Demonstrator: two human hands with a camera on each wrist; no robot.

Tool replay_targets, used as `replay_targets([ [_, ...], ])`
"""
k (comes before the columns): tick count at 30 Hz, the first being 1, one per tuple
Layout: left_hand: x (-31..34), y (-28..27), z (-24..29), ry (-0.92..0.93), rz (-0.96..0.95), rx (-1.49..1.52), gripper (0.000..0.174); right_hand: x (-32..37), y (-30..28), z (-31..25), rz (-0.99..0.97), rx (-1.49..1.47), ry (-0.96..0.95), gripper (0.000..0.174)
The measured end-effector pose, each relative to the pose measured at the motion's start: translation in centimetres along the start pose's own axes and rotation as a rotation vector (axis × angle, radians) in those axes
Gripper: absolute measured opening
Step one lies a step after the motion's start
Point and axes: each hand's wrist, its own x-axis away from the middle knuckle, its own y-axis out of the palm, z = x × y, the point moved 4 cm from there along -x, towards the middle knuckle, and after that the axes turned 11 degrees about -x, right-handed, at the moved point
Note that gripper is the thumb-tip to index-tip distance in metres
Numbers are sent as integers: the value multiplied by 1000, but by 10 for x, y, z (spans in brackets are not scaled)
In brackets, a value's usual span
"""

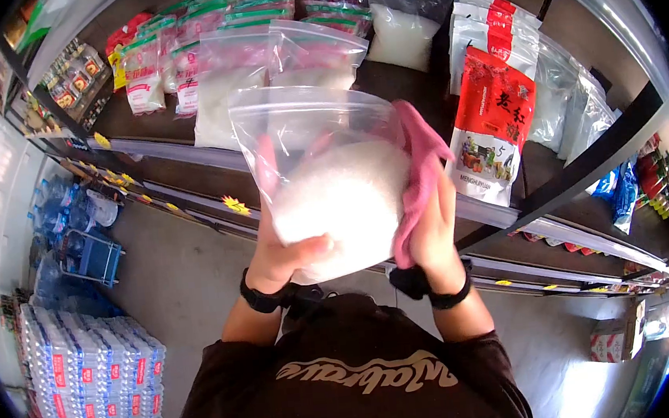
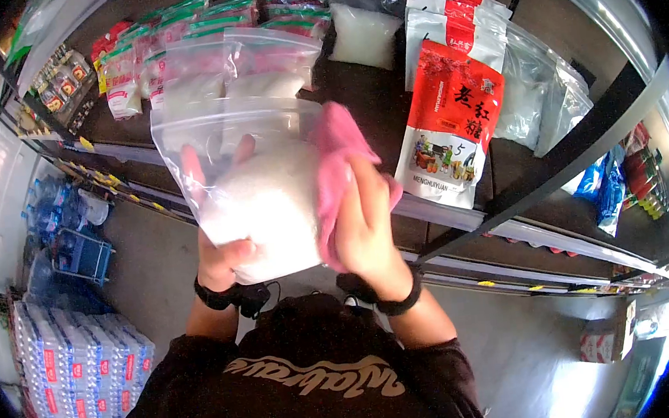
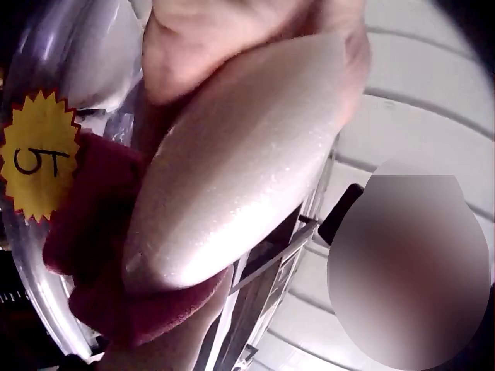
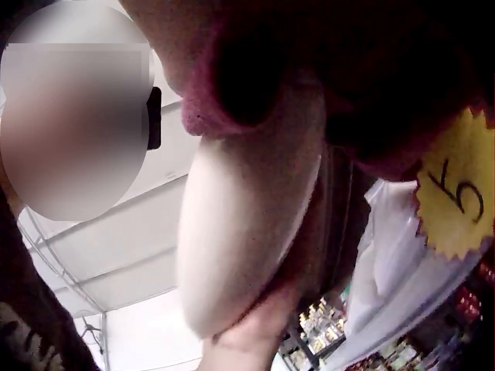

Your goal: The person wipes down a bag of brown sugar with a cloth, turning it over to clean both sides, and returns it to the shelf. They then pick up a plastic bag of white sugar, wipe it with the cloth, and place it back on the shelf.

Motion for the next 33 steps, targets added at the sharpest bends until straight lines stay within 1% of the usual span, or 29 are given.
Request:
replay_targets([
  [1, -1, 1, 2, -13, 49, 123, 112, 6, 9, -3, -48, -94, -71, 45],
  [2, 0, 0, 4, -13, 52, 123, 112, 8, 19, -8, -94, -189, -142, 40],
  [3, 1, -5, 4, -65, 62, 140, 111, 7, 17, -24, -58, 86, -278, 42],
  [4, 2, -8, 4, -120, 72, 157, 109, 11, 18, -24, -57, 85, -277, 42],
  [5, 4, -10, 2, -96, 71, 165, 104, 17, 19, -14, -84, -187, -12, 55],
  [6, 5, -11, 1, -99, 71, 166, 104, 24, 23, -5, -109, -457, 255, 70],
  [7, 6, -11, 0, -104, 68, 172, 102, 27, 21, -5, -72, -445, 351, 68],
  [8, 5, -12, -2, -108, 64, 179, 100, 26, 22, -7, -69, -445, 350, 68],
  [10, 4, -16, -7, -88, 39, 181, 99, 27, 22, 0, 105, -582, 530, 57],
  [12, 0, -15, -7, -73, 15, 184, 97, 30, 15, 6, 87, -558, 508, 54],
  [14, -7, -12, -5, -177, 63, 2, 97, 30, 15, 2, -146, -610, 316, 50],
  [15, -10, -14, -1, -143, 45, -153, 95, 32, 12, 1, -15, -500, 399, 62],
  [16, -12, -17, -4, -143, 40, -152, 95, 29, 14, -6, -11, -500, 396, 62],
  [18, -13, -20, -6, 4, 15, -500, 96, 20, 17, -24, -85, -420, 218, 62],
  [19, -13, -15, -3, -34, 75, -466, 93, 21, 15, -24, -137, -379, 185, 60],
  [20, -10, -9, -3, -36, 74, -466, 93, 19, 18, -24, -135, -380, 187, 60],
  [22, -4, -9, -4, -132, 269, -577, 80, 13, 23, -28, -12, -457, 118, 54],
  [23, -8, -8, 0, 87, 156, -955, 60, 19, 24, -23, -50, -417, 114, 51],
  [24, -7, -1, 7, 141, 51, -1148, 46, 21, 28, -20, -18, -419, 109, 51],
  [25, -7, -1, 7, 113, 1, -1086, 52, 21, 32, -21, 18, -438, 132, 47],
  [26, -7, -2, 6, 87, -49, -1024, 62, 20, 35, -24, 55, -456, 154, 42],
  [27, -6, -1, 5, 86, -47, -1027, 62, 21, 38, -26, 52, -458, 155, 42],
  [29, -6, 2, 0, 137, -12, -846, 94, 20, 42, -33, -4, -503, 86, 33],
  [30, -6, 2, 2, 137, -6, -849, 94, 19, 42, -35, -10, -505, 87, 33],
  [32, -9, -4, 0, -66, 81, -590, 112, 19, 45, -42, -171, -438, -21, 25],
  [33, -16, -3, 8, -89, 47, -533, 109, 17, 47, -42, -299, -388, -66, 21],
])
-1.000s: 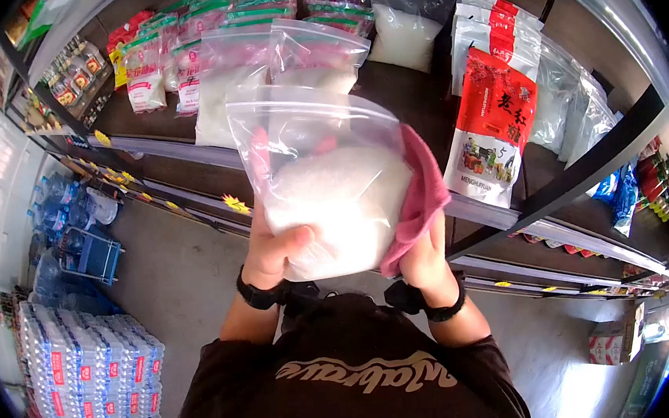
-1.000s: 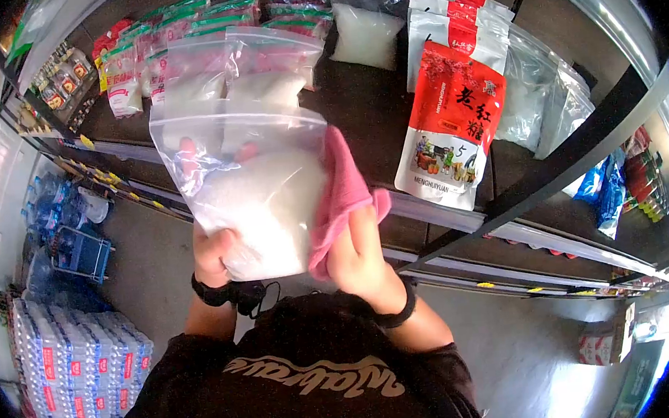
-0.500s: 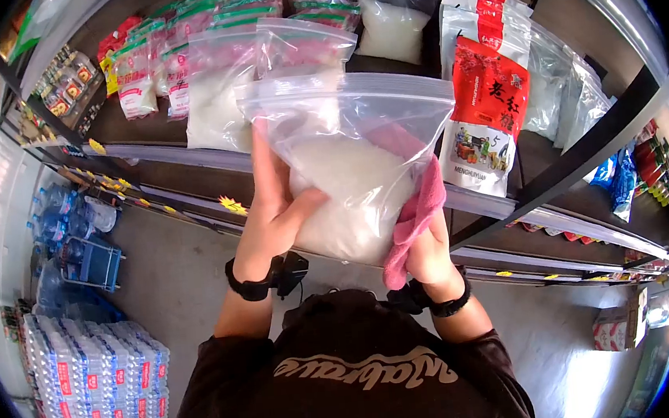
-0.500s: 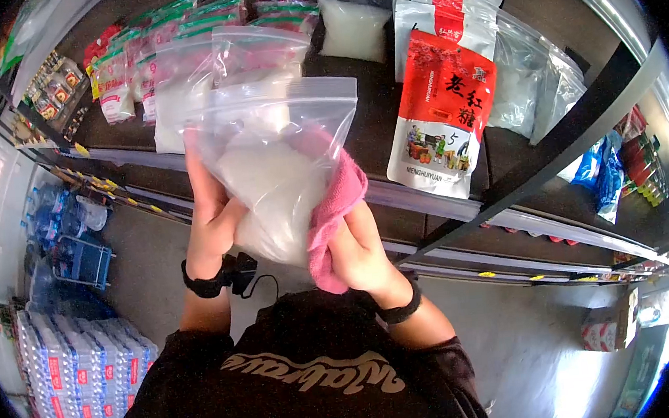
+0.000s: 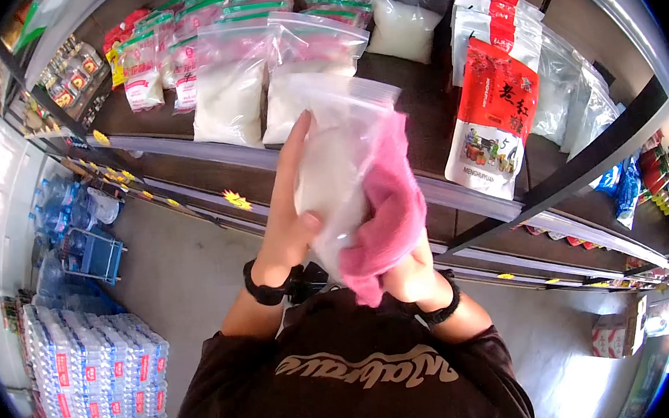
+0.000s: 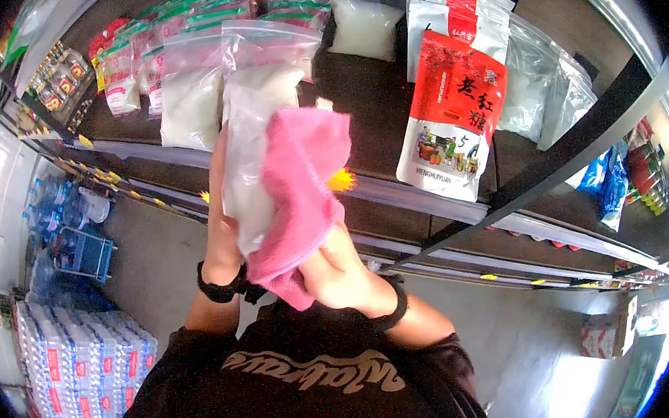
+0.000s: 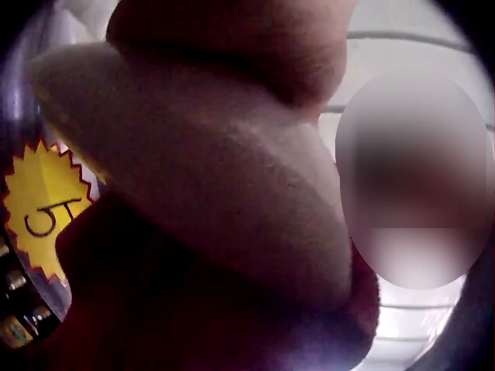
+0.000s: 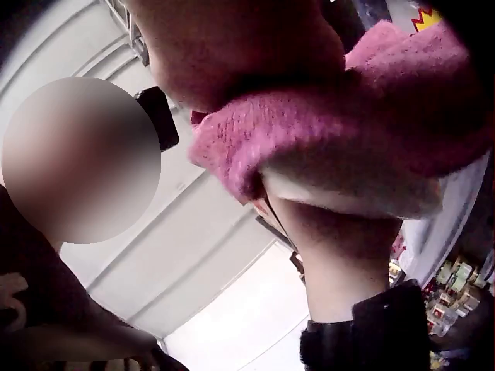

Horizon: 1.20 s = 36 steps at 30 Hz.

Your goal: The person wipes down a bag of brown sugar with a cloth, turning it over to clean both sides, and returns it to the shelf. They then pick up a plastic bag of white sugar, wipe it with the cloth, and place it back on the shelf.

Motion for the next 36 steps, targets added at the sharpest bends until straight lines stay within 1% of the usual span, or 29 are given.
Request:
replay_targets([
  [1, 2, 1, -2, 1, 4, -1, 109, -1, 3, 0, -18, 29, 10, 22],
  [3, 10, 9, -23, -206, -23, 461, 107, -9, 7, -7, -66, 190, -115, 23],
  [4, 18, 6, -38, -203, 7, 505, 93, -13, 4, -7, -67, 189, -116, 23],
  [5, 22, 5, -56, -203, 7, 504, 93, -17, 2, -7, -108, 387, -97, 24],
  [6, 27, 3, -75, -169, 23, 451, 78, -20, 0, -6, -148, 586, -76, 24],
  [8, 27, 2, -86, -106, 49, 344, 51, -29, -7, -1, -143, 532, -53, 25],
  [9, 28, 4, -88, -105, 45, 343, 51, -33, -10, 2, -141, 480, -32, 25],
  [10, 21, 8, -69, -109, 108, 470, 44, -36, -13, 5, -123, 434, 19, 24],
  [11, 14, 11, -49, -116, 170, 596, 38, -36, -13, 2, -119, 434, 20, 24],
  [12, 1, 13, -22, -36, 101, 370, 33, -38, -14, -2, -104, 399, 46, 24],
  [13, 0, 12, -25, -35, 99, 367, 33, -39, -15, -5, -92, 362, 69, 23],
  [14, 2, 10, -27, 39, 109, 7, 31, -37, -18, -6, -40, 328, 76, 21],
  [15, 3, 9, -27, 108, 118, -353, 30, -33, -22, -5, 20, 253, 144, 21],
  [16, -3, 6, -16, 129, 133, -889, 18, -27, -21, -8, 88, 256, 93, 22],
  [17, -6, 7, -12, 125, 137, -892, 18, -22, -21, -11, 157, 260, 42, 23],
  [18, -10, 8, -15, -45, 113, -968, 15, -14, -28, -1, 230, 157, -4, 25],
  [19, -14, 8, -15, -215, 88, -1038, 13, -12, -28, 1, 316, -87, -72, 27],
  [20, -28, 13, 8, -217, -99, -1286, 15, -9, -25, 3, 317, -229, -99, 27],
  [21, -32, 13, 11, -221, -98, -1287, 15, -6, -23, 5, 318, -370, -126, 28],
  [23, -34, 16, 9, -278, -240, -1376, 25, 0, -26, 9, 361, -406, -170, 28],
  [24, -17, 12, -5, -280, -52, -1157, 48, 4, -28, 8, 404, -439, -218, 29],
  [25, -12, 9, -18, -280, -53, -1157, 48, 7, -24, 3, 463, -367, -200, 31],
  [27, -6, 5, -41, -208, 33, -425, 54, 27, -25, 4, 444, -70, -56, 43],
  [31, 1, -5, -62, -18, 184, 1039, 67, 10, -14, -30, 431, 22, -78, 37],
  [32, 0, -6, -56, -22, 183, 1039, 67, 7, -11, -38, 432, 52, -85, 36],
  [33, -3, -5, -51, -252, 177, 686, 61, 7, -10, -42, 433, 83, -93, 34],
  [34, -5, -6, -45, -465, 162, 323, 56, 28, -27, -20, 745, -20, -97, 35],
  [35, -4, -8, -44, -659, 143, -47, 53, 26, -27, -18, 749, -19, -101, 35],
  [36, -3, -7, -45, -658, 138, -48, 53, 16, -22, -14, 593, -28, -44, 36],
])
